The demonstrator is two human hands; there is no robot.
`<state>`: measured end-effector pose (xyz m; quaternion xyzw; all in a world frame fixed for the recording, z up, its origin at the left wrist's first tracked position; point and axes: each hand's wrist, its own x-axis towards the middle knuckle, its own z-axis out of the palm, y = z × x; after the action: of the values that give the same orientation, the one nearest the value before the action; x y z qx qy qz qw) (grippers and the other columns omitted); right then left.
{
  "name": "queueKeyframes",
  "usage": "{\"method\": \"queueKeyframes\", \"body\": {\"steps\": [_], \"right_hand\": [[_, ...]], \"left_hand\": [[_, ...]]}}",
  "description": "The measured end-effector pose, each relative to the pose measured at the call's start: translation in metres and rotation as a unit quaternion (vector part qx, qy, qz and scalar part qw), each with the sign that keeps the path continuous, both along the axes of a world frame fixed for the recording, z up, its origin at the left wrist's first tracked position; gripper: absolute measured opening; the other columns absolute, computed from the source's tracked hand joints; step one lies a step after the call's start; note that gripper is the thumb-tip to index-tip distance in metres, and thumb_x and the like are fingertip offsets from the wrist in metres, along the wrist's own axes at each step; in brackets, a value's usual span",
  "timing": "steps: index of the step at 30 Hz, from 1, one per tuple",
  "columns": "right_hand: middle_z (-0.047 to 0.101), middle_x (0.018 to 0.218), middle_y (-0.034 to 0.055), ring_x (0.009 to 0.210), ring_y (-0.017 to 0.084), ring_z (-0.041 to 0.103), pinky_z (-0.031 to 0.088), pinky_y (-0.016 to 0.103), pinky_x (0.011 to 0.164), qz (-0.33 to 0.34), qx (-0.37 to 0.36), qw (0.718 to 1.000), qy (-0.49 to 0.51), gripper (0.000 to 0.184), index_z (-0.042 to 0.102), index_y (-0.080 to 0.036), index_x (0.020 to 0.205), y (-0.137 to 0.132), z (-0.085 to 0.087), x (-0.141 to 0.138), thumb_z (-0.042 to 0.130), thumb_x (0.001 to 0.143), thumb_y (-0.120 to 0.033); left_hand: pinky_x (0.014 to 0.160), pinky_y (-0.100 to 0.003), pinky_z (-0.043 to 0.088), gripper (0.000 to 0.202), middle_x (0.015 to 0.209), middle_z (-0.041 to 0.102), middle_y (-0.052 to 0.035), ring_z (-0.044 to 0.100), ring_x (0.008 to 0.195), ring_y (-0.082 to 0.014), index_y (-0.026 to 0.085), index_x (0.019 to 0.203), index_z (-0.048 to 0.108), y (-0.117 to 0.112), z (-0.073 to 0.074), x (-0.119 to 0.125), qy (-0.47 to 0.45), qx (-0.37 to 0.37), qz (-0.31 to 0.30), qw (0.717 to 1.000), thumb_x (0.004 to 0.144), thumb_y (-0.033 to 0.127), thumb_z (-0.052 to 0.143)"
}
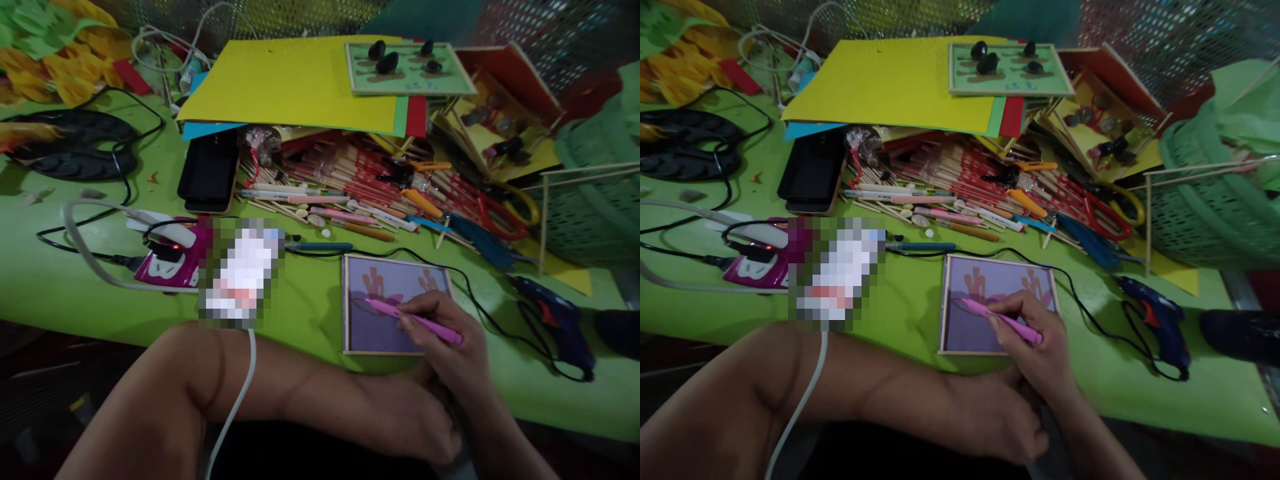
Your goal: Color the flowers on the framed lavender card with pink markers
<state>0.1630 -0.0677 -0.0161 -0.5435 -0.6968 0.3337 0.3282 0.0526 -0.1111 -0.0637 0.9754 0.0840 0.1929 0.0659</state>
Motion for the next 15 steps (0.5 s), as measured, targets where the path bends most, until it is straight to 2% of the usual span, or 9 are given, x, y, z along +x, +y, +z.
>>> {"method": "queueKeyframes", "body": {"steps": [3,10,15], "right_hand": [[0.071,0.081,0.0010,0.073,0.018,0.069,0.053,0.027,0.065,0.000,-0.005,1.000,0.006,0.003,0.072,-0.024,0.089,0.0000,-0.0008,-0.0001,0.071,0.088,-0.022],[0.073,0.080,0.0006,0.074,0.018,0.070,0.054,0.027,0.066,0.031,-0.011,0.999,0.000,0.003,0.073,-0.024,0.090,0.0037,0.0016,-0.0064,0.072,0.088,-0.022],[0.073,0.079,-0.0002,0.071,0.017,0.070,0.054,0.025,0.064,0.047,-0.010,0.999,-0.009,0.003,0.072,-0.024,0.090,0.0037,0.0039,-0.0094,0.071,0.088,-0.021]], "left_hand": [[0.081,-0.041,0.047,0.019,0.065,0.056,-0.0008,0.064,0.077,-0.0208,0.020,0.080,0.074,0.0015,-0.0006,-0.0001,-0.032,-0.001,-0.049,0.998,0.086,0.009,0.059],[0.082,-0.040,0.047,0.026,0.073,0.065,-0.0028,0.066,0.081,-0.0205,0.020,0.087,0.078,-0.0009,-0.0013,0.0024,-0.018,-0.019,-0.046,0.999,0.088,0.005,0.056],[0.078,-0.038,0.048,0.027,0.072,0.065,-0.0030,0.063,0.076,-0.0189,0.019,0.088,0.078,-0.0017,0.0018,-0.0005,-0.011,-0.008,-0.037,0.999,0.087,0.005,0.055]]}}
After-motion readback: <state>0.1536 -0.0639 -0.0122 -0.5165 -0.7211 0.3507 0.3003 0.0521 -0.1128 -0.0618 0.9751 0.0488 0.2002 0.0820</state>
